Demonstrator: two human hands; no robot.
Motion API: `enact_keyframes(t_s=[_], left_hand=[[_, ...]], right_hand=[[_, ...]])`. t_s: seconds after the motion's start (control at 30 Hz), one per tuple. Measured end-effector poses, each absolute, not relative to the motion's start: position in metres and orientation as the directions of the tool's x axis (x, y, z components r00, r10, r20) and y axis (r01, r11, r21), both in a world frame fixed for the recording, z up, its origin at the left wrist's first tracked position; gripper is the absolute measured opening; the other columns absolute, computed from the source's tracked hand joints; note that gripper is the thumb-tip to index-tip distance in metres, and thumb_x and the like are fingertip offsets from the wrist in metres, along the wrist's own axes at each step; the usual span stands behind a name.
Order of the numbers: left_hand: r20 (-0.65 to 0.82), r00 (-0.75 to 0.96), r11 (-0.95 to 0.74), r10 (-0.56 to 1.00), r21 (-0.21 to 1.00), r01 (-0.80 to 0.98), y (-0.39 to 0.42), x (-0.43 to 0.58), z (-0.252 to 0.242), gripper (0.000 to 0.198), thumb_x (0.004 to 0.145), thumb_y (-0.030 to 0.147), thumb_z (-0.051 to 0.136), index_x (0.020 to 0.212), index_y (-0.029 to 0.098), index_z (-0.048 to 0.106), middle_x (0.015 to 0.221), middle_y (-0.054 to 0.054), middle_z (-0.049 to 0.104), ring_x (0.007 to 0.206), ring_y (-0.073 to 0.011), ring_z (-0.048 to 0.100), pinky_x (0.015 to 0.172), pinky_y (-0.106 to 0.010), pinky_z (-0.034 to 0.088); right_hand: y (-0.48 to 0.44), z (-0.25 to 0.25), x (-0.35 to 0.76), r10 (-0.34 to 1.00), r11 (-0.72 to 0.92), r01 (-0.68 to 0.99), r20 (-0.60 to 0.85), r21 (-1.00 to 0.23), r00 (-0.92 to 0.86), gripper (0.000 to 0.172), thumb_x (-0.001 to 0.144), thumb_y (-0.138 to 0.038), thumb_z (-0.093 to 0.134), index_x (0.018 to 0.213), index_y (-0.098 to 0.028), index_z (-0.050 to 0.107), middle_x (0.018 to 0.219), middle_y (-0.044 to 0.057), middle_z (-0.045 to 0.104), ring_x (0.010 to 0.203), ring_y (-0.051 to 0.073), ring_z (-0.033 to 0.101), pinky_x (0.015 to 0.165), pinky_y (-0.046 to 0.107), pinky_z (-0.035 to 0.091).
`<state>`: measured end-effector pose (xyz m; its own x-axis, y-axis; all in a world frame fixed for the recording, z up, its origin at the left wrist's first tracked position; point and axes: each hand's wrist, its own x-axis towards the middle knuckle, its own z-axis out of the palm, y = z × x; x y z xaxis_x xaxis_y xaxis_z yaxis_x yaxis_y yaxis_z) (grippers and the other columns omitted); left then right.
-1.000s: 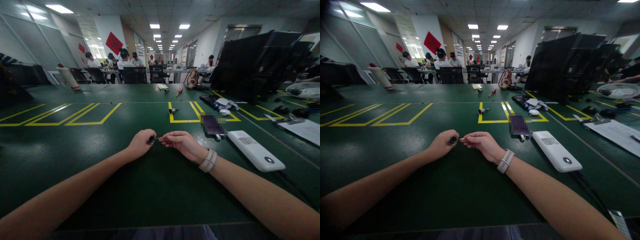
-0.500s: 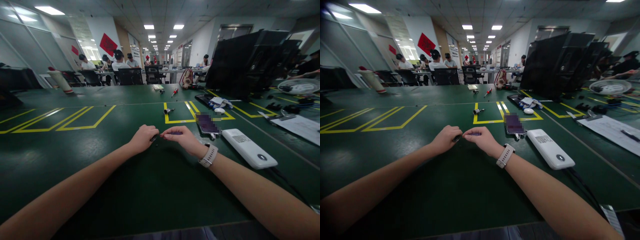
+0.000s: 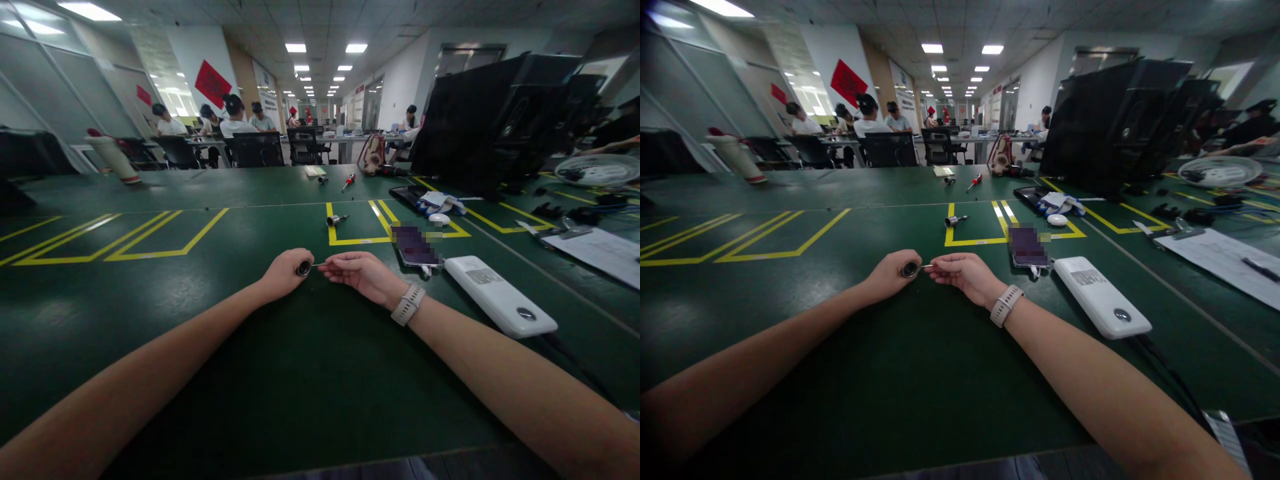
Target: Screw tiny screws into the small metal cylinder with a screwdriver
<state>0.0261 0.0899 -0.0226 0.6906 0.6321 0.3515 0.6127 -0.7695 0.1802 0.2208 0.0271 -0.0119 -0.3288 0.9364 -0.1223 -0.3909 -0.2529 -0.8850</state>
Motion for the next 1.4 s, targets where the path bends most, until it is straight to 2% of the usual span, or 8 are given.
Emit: enact_keyframes(t_s=[0.1, 0.2, 0.27, 0.37, 0.5, 0.77, 1.07, 1.4], left_hand=[[0.355, 0.693, -0.772, 0.628, 0.174, 0.611, 0.092, 0.029, -0.022, 0.008, 0.073, 0.009, 0.05, 0.073, 0.017, 0.052, 0.073, -0.002, 0.057, 0.069, -0.0156, 0.054, 0.065, -0.028, 0.041], [0.348, 0.705, -0.778, 0.618, 0.141, 0.613, 0.093, 0.033, -0.021, 0.009, 0.073, 0.009, 0.05, 0.075, 0.017, 0.054, 0.074, -0.002, 0.057, 0.071, -0.0174, 0.054, 0.066, -0.03, 0.039], [0.326, 0.727, -0.785, 0.604, 0.09, 0.613, 0.091, 0.034, -0.02, 0.011, 0.074, 0.009, 0.048, 0.076, 0.017, 0.055, 0.074, -0.003, 0.058, 0.071, -0.018, 0.054, 0.066, -0.031, 0.038], [0.298, 0.755, -0.795, 0.584, 0.021, 0.607, 0.089, 0.034, -0.019, 0.012, 0.076, 0.008, 0.047, 0.076, 0.016, 0.056, 0.074, -0.003, 0.057, 0.07, -0.0176, 0.054, 0.065, -0.03, 0.038], [0.293, 0.779, -0.817, 0.554, 0.015, 0.576, 0.09, 0.032, -0.019, 0.011, 0.076, 0.009, 0.047, 0.076, 0.016, 0.055, 0.074, -0.003, 0.057, 0.07, -0.017, 0.054, 0.066, -0.03, 0.038], [0.293, 0.81, -0.846, 0.509, -0.007, 0.534, 0.096, 0.034, -0.018, 0.013, 0.077, 0.008, 0.044, 0.075, 0.016, 0.055, 0.073, -0.003, 0.057, 0.07, -0.0169, 0.053, 0.067, -0.03, 0.037], [0.323, 0.764, -0.82, 0.559, 0.077, 0.567, 0.099, 0.036, -0.02, 0.01, 0.073, 0.009, 0.049, 0.076, 0.016, 0.055, 0.074, -0.002, 0.057, 0.07, -0.0164, 0.054, 0.067, -0.029, 0.039], [0.349, 0.715, -0.78, 0.605, 0.083, 0.62, 0.101, 0.031, -0.023, 0.008, 0.075, 0.01, 0.049, 0.078, 0.016, 0.053, 0.076, -0.003, 0.057, 0.071, -0.0163, 0.054, 0.064, -0.027, 0.041]], right_hand=[[0.027, -0.011, 0.222, 0.952, -0.199, -0.364, -0.092, -0.91, -0.291, 0.014, 0.08, -0.009, 0.057, 0.081, -0.013, 0.07, 0.085, 0.006, 0.071, 0.079, 0.014, 0.064, 0.083, 0.033, 0.046], [0.023, -0.009, 0.222, 0.973, -0.029, -0.21, 0.021, -0.977, -0.23, 0.012, 0.076, -0.009, 0.062, 0.081, -0.014, 0.071, 0.086, 0.006, 0.07, 0.082, 0.015, 0.063, 0.084, 0.035, 0.046], [0.021, -0.008, 0.222, 0.974, 0.029, -0.125, 0.056, -0.992, -0.22, 0.012, 0.074, -0.008, 0.063, 0.082, -0.014, 0.071, 0.087, 0.006, 0.07, 0.084, 0.016, 0.063, 0.085, 0.036, 0.046], [0.021, -0.007, 0.224, 0.966, -0.05, -0.168, -0.005, -0.985, -0.258, 0.014, 0.076, -0.006, 0.06, 0.083, -0.013, 0.071, 0.088, 0.007, 0.07, 0.084, 0.016, 0.063, 0.087, 0.037, 0.046], [0.027, -0.01, 0.228, 0.942, -0.181, -0.297, -0.079, -0.937, -0.326, 0.016, 0.08, -0.005, 0.055, 0.083, -0.01, 0.069, 0.087, 0.008, 0.069, 0.083, 0.015, 0.064, 0.088, 0.036, 0.046], [0.033, -0.016, 0.233, 0.929, -0.234, -0.342, -0.106, -0.91, -0.355, 0.014, 0.082, -0.007, 0.055, 0.085, -0.011, 0.068, 0.089, 0.008, 0.069, 0.084, 0.015, 0.064, 0.089, 0.034, 0.047], [0.031, -0.015, 0.23, 0.946, -0.196, -0.341, -0.085, -0.919, -0.314, 0.015, 0.08, -0.004, 0.056, 0.083, -0.011, 0.069, 0.087, 0.008, 0.069, 0.082, 0.015, 0.064, 0.088, 0.035, 0.047], [0.03, -0.016, 0.232, 0.95, -0.048, -0.255, 0.034, -0.966, -0.31, 0.011, 0.075, -0.013, 0.065, 0.084, -0.014, 0.071, 0.091, 0.008, 0.07, 0.084, 0.016, 0.064, 0.087, 0.038, 0.046]])
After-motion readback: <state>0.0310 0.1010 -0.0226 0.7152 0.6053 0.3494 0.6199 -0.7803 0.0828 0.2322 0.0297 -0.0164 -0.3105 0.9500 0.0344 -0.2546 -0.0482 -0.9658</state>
